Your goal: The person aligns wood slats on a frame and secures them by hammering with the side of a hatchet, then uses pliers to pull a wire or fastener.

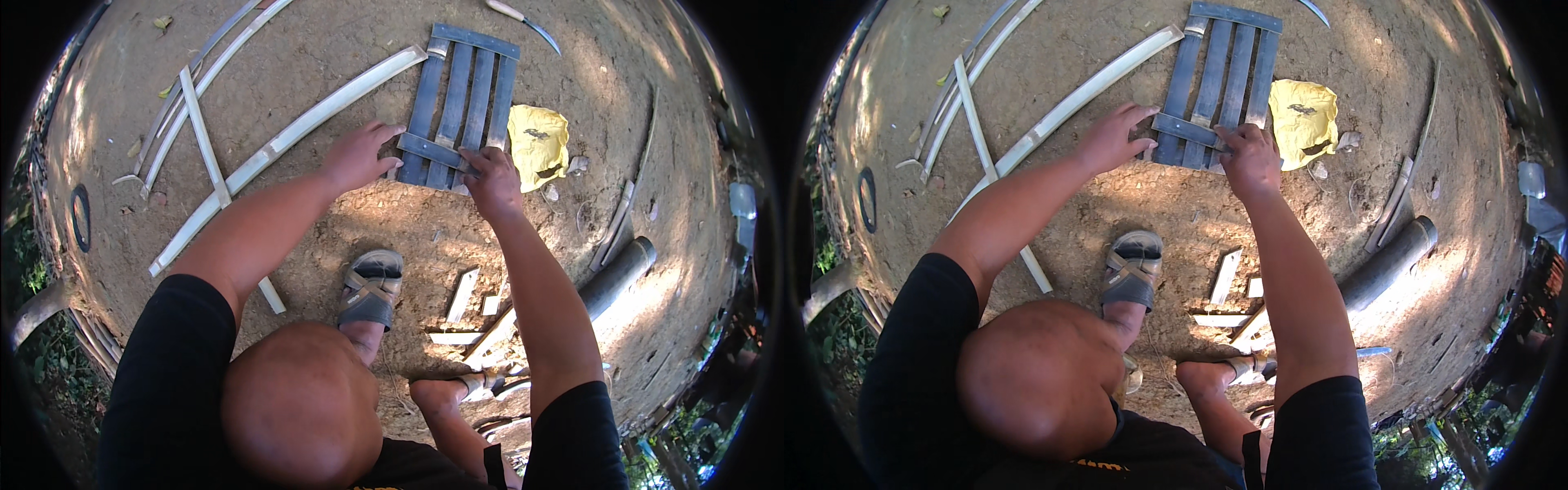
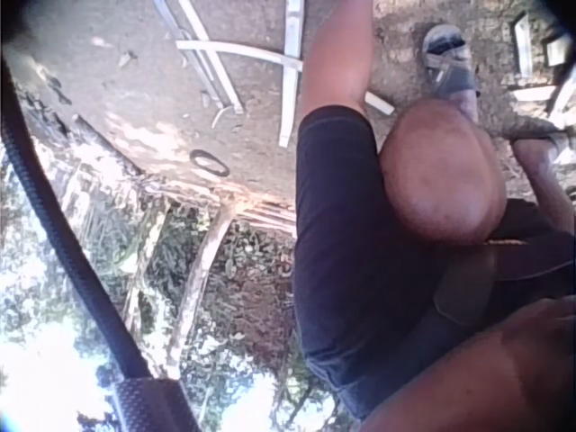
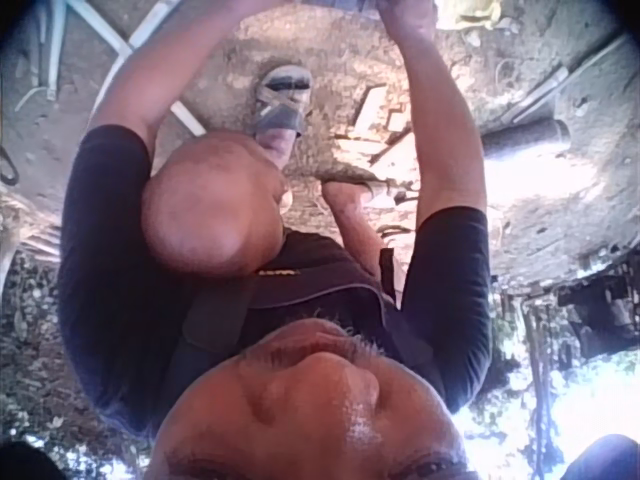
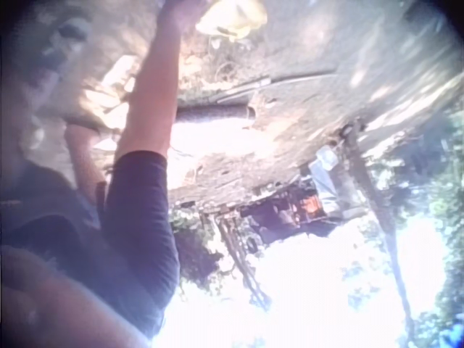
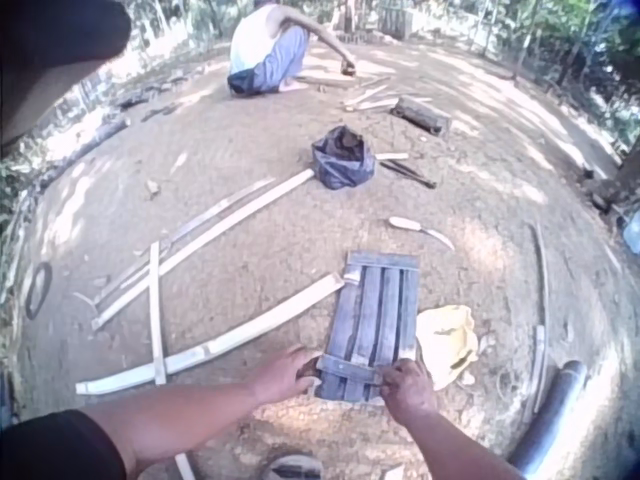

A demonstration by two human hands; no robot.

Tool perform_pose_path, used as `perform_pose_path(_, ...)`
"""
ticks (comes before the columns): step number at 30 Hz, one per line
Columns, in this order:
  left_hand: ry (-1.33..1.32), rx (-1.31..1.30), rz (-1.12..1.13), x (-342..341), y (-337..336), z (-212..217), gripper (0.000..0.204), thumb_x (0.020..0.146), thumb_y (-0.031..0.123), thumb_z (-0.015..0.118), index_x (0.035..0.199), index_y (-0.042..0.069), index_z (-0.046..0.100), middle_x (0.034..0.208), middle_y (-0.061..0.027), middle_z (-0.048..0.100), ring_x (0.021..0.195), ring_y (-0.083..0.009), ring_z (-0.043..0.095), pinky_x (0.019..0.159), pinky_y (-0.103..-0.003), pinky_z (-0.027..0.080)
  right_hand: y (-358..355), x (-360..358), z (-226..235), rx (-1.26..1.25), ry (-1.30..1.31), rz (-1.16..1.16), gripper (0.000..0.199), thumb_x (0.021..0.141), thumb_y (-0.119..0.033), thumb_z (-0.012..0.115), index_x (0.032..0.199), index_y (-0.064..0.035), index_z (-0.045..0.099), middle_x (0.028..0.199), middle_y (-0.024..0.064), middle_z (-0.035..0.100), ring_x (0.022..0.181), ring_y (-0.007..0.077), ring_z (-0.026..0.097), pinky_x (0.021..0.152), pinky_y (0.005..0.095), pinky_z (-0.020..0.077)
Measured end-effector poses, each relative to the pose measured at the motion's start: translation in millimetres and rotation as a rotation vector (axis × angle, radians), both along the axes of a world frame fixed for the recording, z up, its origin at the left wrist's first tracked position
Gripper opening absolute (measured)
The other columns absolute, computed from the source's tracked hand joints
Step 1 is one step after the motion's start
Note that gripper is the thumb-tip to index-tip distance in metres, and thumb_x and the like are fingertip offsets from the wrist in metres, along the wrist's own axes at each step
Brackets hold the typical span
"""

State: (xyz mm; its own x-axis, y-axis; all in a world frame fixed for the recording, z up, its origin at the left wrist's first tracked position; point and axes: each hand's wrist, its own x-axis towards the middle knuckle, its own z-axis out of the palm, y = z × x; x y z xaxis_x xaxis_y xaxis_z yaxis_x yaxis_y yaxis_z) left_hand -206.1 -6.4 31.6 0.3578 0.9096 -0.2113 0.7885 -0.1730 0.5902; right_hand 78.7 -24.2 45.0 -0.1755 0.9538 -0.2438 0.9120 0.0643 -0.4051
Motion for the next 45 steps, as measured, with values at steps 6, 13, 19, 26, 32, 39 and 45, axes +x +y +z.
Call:
perform_pose_path(6,0.014,-0.039,-0.067,11,14,13,0.052,0.089,0.028,0.077,0.136,0.014,0.061,0.124,-0.0102,0.063,0.108,-0.0317,0.065,0.094,-0.042,0.052,-5,11,6,0.04,-0.025,-0.067,0.046,0.081,-0.02,0.08,0.126,-0.0231,0.071,0.125,0.0034,0.062,0.124,0.0255,0.055,0.108,0.0402,0.0455)
perform_pose_path(13,0.045,-0.05,-0.116,3,21,7,0.043,0.089,0.03,0.076,0.127,0.013,0.069,0.119,-0.0106,0.069,0.109,-0.0327,0.066,0.095,-0.043,0.052,-4,13,3,-0.007,-0.077,-0.028,0.04,0.085,-0.023,0.077,0.125,-0.0247,0.072,0.126,0.0024,0.062,0.124,0.0251,0.056,0.107,0.0399,0.0464)
perform_pose_path(19,0.099,-0.081,-0.099,2,22,8,0.042,0.088,0.032,0.077,0.126,0.015,0.071,0.12,-0.0103,0.07,0.107,-0.0304,0.067,0.094,-0.041,0.053,-2,9,4,0.023,-0.134,-0.022,0.036,0.087,-0.026,0.077,0.123,-0.0268,0.073,0.123,0.0022,0.063,0.122,0.0238,0.057,0.106,0.0395,0.0477)
perform_pose_path(26,0.071,-0.228,0.007,-1,24,15,0.042,0.087,0.031,0.079,0.126,0.018,0.072,0.112,-0.0113,0.072,0.1,-0.0283,0.069,0.09,-0.039,0.054,-1,4,1,0.053,-0.112,-0.024,0.035,0.086,-0.028,0.077,0.121,-0.027,0.074,0.122,0.0021,0.064,0.123,0.0238,0.056,0.105,0.0386,0.048)
perform_pose_path(32,0.05,-0.183,-0.001,-6,22,6,0.041,0.087,0.03,0.079,0.126,0.019,0.072,0.111,-0.0124,0.073,0.099,-0.0283,0.07,0.089,-0.039,0.055,1,4,1,0.053,-0.122,-0.007,0.035,0.086,-0.028,0.078,0.12,-0.0273,0.074,0.122,0.0022,0.064,0.123,0.024,0.056,0.105,0.038,0.0484)
perform_pose_path(39,0.061,-0.209,0.009,-7,23,5,0.042,0.086,0.031,0.08,0.126,0.018,0.073,0.109,-0.0132,0.074,0.096,-0.0292,0.071,0.088,-0.039,0.055,1,5,0,0.056,-0.097,-0.007,0.035,0.085,-0.028,0.078,0.119,-0.0271,0.075,0.121,0.0023,0.064,0.122,0.0239,0.057,0.104,0.0383,0.0498)
perform_pose_path(45,-0.068,-0.392,0.051,-6,28,8,0.046,0.087,0.02,0.079,0.132,0.018,0.069,0.115,-0.0138,0.074,0.098,-0.0227,0.071,0.09,-0.035,0.054,1,7,0,0.025,-0.109,-0.026,0.036,0.084,-0.028,0.079,0.12,-0.0277,0.074,0.122,0.0028,0.064,0.122,0.0238,0.058,0.105,0.0378,0.0493)
